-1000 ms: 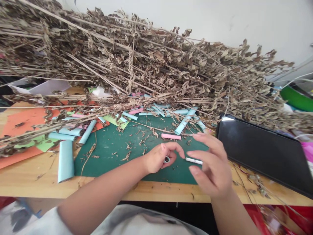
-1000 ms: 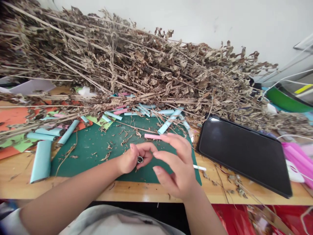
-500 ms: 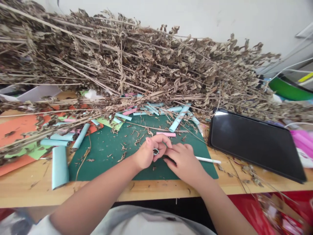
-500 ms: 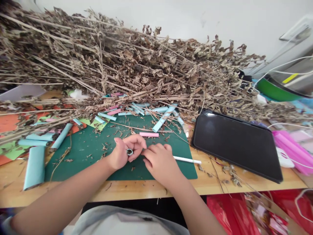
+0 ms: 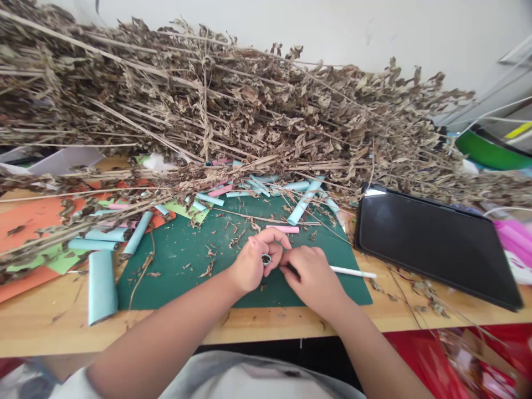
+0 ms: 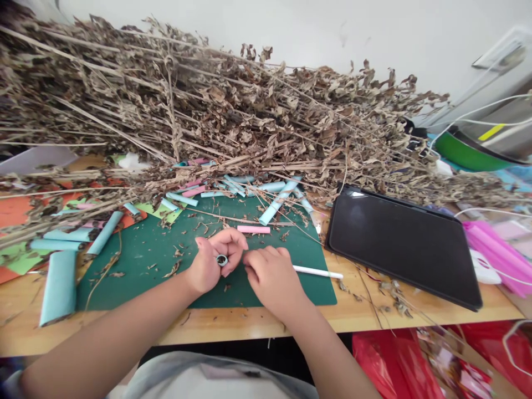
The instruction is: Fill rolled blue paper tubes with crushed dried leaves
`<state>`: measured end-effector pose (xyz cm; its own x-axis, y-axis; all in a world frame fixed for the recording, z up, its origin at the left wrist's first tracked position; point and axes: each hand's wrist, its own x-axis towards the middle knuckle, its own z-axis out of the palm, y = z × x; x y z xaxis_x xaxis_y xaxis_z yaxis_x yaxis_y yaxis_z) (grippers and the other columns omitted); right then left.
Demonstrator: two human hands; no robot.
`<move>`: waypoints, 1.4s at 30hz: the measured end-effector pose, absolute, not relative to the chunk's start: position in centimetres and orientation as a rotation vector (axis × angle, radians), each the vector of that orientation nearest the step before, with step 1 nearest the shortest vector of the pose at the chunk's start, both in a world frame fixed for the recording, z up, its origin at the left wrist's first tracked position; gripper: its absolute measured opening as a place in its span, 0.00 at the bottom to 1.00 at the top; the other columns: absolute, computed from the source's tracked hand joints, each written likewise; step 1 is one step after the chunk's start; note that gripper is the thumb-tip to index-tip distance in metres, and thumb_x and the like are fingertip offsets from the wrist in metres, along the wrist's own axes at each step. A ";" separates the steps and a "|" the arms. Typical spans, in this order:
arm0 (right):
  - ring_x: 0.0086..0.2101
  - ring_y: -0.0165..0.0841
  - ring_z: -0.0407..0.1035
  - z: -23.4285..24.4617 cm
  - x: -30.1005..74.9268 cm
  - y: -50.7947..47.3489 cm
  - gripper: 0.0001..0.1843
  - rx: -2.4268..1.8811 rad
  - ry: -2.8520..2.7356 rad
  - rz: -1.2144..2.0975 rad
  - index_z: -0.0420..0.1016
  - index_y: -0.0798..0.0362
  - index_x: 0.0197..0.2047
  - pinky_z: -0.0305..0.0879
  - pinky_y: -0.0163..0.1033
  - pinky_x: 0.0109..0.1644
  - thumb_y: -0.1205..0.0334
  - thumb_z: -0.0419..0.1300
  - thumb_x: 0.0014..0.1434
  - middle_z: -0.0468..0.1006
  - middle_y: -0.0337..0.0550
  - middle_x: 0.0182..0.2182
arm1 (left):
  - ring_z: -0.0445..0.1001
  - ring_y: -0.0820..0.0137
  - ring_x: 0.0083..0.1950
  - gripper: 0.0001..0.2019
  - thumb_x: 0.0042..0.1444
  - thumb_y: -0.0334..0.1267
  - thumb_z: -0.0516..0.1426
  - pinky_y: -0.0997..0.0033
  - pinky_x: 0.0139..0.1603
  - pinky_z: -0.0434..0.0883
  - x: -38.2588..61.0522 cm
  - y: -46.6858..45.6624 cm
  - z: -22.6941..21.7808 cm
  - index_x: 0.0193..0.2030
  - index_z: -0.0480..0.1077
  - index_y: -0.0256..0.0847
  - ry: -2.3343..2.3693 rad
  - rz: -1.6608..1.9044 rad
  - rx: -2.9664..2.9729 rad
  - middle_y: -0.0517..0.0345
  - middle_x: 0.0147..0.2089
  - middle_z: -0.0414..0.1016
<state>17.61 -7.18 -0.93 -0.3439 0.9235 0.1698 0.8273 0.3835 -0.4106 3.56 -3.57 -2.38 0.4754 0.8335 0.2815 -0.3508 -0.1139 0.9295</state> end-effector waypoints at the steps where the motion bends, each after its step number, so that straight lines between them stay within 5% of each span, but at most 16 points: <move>1: 0.28 0.32 0.64 -0.8 17.7 -7.2 0.06 -1.479 -2.146 0.375 0.63 0.51 0.27 0.54 0.38 0.34 0.72 0.54 0.50 0.71 0.37 0.25 | 0.46 0.81 0.11 0.36 0.48 0.65 0.30 0.79 0.16 0.51 3.6 -3.6 -2.5 0.35 0.61 0.34 0.479 1.063 1.338 0.70 0.11 0.50; 6: 0.31 0.30 0.65 0.3 16.6 -7.3 0.12 -1.181 -1.722 0.332 0.54 0.51 0.25 0.56 0.39 0.37 0.72 0.55 0.49 0.73 0.34 0.27 | 0.47 0.81 0.12 0.39 0.44 0.67 0.30 0.81 0.13 0.48 3.7 -3.7 -2.3 0.40 0.60 0.34 0.460 0.926 1.323 0.67 0.15 0.56; 15: 0.30 0.31 0.63 1.1 14.9 -7.4 0.09 -1.136 -1.938 0.187 0.58 0.52 0.23 0.51 0.41 0.37 0.71 0.56 0.48 0.77 0.30 0.29 | 0.52 0.80 0.15 0.43 0.42 0.69 0.30 0.78 0.16 0.52 3.5 -3.7 -2.5 0.48 0.60 0.34 0.510 0.860 1.307 0.58 0.22 0.64; 18: 0.32 0.33 0.64 1.0 15.4 -7.6 0.06 -1.072 -2.005 0.149 0.63 0.50 0.30 0.53 0.43 0.39 0.70 0.54 0.49 0.77 0.34 0.30 | 0.52 0.80 0.15 0.42 0.44 0.68 0.29 0.77 0.17 0.52 3.5 -3.7 -2.6 0.48 0.60 0.34 0.493 0.865 1.318 0.58 0.22 0.64; 21: 0.38 0.36 0.65 1.2 16.5 -7.3 0.13 -1.005 -2.035 0.148 0.62 0.50 0.41 0.55 0.45 0.42 0.70 0.52 0.50 0.75 0.41 0.36 | 0.50 0.80 0.14 0.42 0.44 0.67 0.29 0.78 0.16 0.50 3.5 -3.6 -2.3 0.49 0.59 0.33 0.482 0.876 1.346 0.62 0.20 0.61; 25: 0.41 0.37 0.64 1.4 19.8 -6.7 0.12 -1.253 -2.009 0.093 0.62 0.50 0.43 0.57 0.46 0.45 0.65 0.51 0.53 0.72 0.44 0.38 | 0.47 0.80 0.13 0.43 0.45 0.66 0.27 0.77 0.19 0.51 3.3 -3.6 -1.9 0.49 0.59 0.32 0.483 0.865 1.410 0.69 0.12 0.50; 31: 0.47 0.48 0.58 -1.9 24.0 -8.0 0.15 -1.822 -2.300 -0.077 0.67 0.49 0.41 0.55 0.52 0.43 0.52 0.53 0.52 0.62 0.51 0.49 | 0.46 0.79 0.13 0.44 0.44 0.66 0.26 0.77 0.19 0.51 3.4 -3.6 -1.8 0.48 0.60 0.31 0.490 0.837 1.413 0.69 0.12 0.50; 34: 0.45 0.46 0.60 -3.3 24.3 -8.7 0.08 -1.818 -2.264 -0.058 0.69 0.50 0.32 0.54 0.52 0.43 0.57 0.51 0.55 0.66 0.48 0.46 | 0.46 0.79 0.13 0.46 0.44 0.66 0.26 0.76 0.19 0.51 3.4 -3.6 -1.9 0.50 0.60 0.30 0.481 0.812 1.437 0.69 0.12 0.50; 38: 0.34 0.36 0.65 -0.9 23.3 -8.3 0.05 -1.513 -1.812 0.354 0.66 0.49 0.34 0.58 0.47 0.40 0.61 0.50 0.56 0.71 0.43 0.32 | 0.46 0.79 0.13 0.47 0.44 0.66 0.26 0.76 0.20 0.50 3.3 -3.6 -1.9 0.52 0.59 0.28 0.483 0.780 1.458 0.69 0.13 0.50; 42: 0.21 0.26 0.56 5.1 20.8 -7.9 0.05 -0.880 -1.002 0.840 0.63 0.46 0.33 0.63 0.43 0.35 0.57 0.55 0.52 0.60 0.32 0.20 | 0.46 0.79 0.13 0.47 0.44 0.66 0.26 0.76 0.20 0.50 3.3 -3.6 -2.0 0.52 0.59 0.28 0.480 0.788 1.449 0.69 0.13 0.50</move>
